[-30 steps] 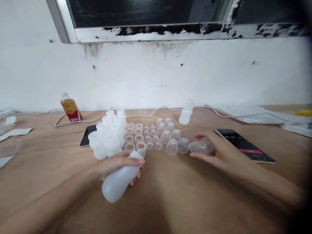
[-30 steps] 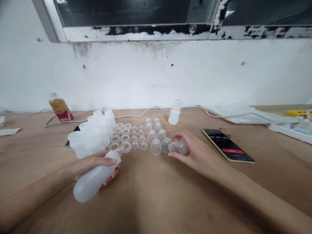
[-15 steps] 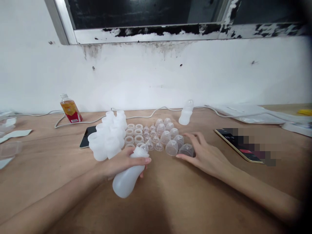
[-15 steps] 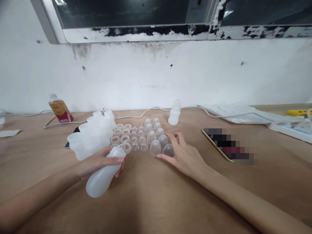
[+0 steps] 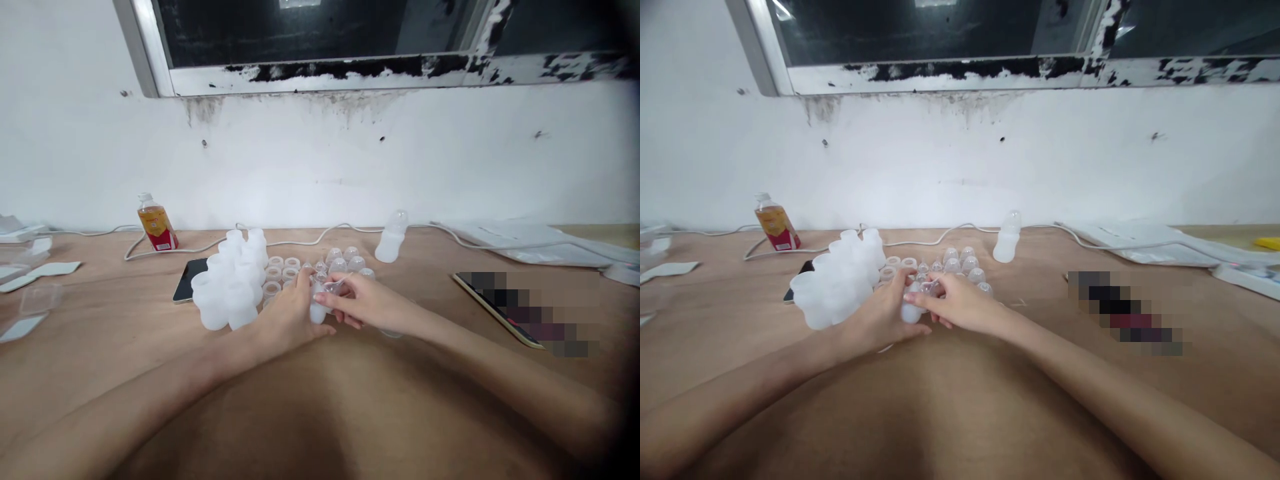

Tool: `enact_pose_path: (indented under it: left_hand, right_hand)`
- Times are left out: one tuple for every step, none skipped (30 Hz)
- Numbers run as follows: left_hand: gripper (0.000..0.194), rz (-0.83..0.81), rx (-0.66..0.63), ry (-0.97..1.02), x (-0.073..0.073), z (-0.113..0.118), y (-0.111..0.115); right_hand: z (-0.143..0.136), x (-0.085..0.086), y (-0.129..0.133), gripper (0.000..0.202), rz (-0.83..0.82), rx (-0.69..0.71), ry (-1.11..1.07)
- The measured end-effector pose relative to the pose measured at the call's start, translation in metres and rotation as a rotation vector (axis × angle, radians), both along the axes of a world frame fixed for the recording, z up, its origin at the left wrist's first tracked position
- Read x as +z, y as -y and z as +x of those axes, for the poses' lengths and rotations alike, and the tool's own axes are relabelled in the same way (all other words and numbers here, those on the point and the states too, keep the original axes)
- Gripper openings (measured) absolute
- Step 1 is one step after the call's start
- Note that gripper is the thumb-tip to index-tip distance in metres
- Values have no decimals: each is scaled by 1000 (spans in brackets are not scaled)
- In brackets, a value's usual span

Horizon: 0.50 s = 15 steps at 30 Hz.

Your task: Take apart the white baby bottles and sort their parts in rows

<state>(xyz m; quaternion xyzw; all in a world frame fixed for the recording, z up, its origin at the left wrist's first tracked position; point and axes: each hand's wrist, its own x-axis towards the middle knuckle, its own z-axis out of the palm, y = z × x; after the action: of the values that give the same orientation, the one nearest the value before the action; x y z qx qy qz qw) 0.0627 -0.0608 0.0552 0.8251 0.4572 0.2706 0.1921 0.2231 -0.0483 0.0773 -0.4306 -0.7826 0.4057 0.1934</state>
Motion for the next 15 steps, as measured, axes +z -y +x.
enact_pose_path:
  left_hand:
    - [75,-8,8,8,-1,-1,0]
    - [75,-22,5,22,0,-1,0]
    - [74,-41,-5,38,0,-2,1]
    - [73,-68,-22,50,2,-2,1]
    - [72,-97,-41,60,3,-3,1]
    - [73,-125,-58,71,5,-3,1]
    - [74,-154,-72,87,6,-4,0]
    - [76,-185,-86,107,8,-4,-1]
    - [77,-222,-106,129,10,-5,-2]
    - [77,-268,-139,151,12,-7,-4]
    - [75,-340,-194,162,13,-8,-5]
    - [72,-437,-264,162,15,-10,-6]
    - [68,-545,-335,154,15,-12,-6]
    - [66,-637,-389,140,16,-13,-6]
    - [66,-693,-413,126,15,-15,-6]
  right_hand:
    - [0,0,0,36,11,-5,-7]
    - [0,0,1,36,15,-8,-19]
    - [0,-1,2,35,11,-6,-34]
    - [0,-1,2,36,1,-1,-52]
    - [0,-2,3,36,-8,5,-70]
    - [0,-4,3,36,-12,10,-86]
    - [1,-5,3,36,-9,17,-99]
    - [2,-6,3,35,5,25,-108]
    - [3,-6,3,34,34,39,-114]
    - [5,-6,3,34,75,65,-115]
    - [8,-5,3,35,119,109,-109]
    - [11,-3,4,35,160,169,-97]
    - [15,-1,5,35,197,233,-86]
    - [19,1,5,33,226,292,-81]
    - [23,4,6,32,246,340,-86]
